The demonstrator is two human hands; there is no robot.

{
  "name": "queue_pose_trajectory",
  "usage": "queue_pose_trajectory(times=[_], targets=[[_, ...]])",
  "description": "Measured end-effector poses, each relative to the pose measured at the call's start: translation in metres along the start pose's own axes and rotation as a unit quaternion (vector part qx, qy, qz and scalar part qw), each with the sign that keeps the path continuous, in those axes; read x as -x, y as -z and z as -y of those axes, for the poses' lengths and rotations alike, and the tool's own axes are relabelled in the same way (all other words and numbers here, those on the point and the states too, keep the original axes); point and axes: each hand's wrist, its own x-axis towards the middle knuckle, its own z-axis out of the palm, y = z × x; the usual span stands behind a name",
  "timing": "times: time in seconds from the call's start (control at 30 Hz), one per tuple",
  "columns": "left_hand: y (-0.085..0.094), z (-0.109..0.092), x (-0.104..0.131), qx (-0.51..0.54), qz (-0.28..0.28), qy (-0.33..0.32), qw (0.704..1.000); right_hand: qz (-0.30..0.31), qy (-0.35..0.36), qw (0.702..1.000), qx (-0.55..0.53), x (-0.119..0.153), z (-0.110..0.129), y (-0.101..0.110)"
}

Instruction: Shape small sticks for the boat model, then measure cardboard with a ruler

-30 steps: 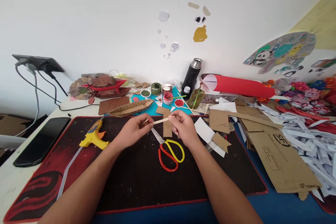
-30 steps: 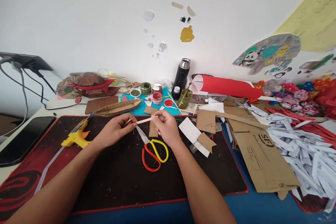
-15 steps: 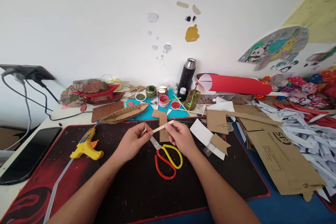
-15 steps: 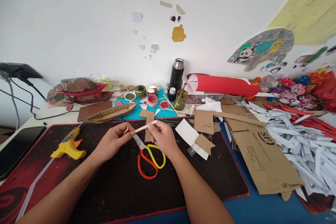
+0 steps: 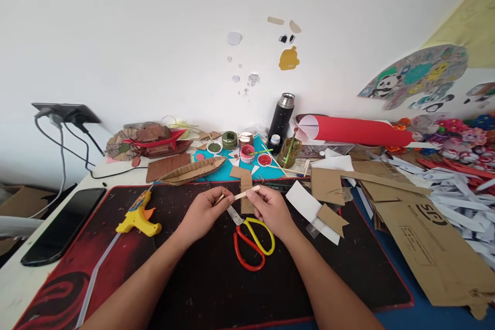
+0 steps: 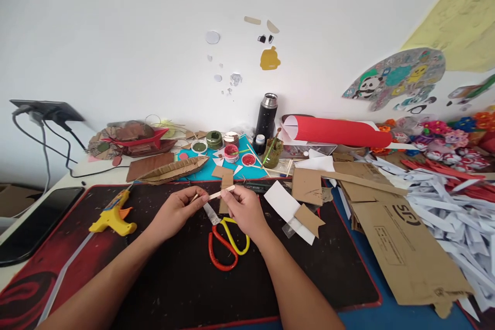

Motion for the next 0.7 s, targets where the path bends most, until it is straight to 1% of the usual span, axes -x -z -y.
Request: queue_pose_trajectory(times=[0.4,0.53,0.7], targets=[[0.002,0.003,-0.002,-0.020,-0.015,-0.003,1.000,-0.014,-0.004,1.000,-0.008,-0.002,-0.001,0.004],[0.003,0.007,-0.002,-0.035,-0.022,-0.010,0.999,-0.014,-0.008,1.000,-0.005,-0.003,-0.002,0.006],[0.007,0.014,-0.001,-0.073,-0.026,-0.011,0.997,-0.029,-0.007,0.999,-0.011,-0.005,-0.003,0.009]])
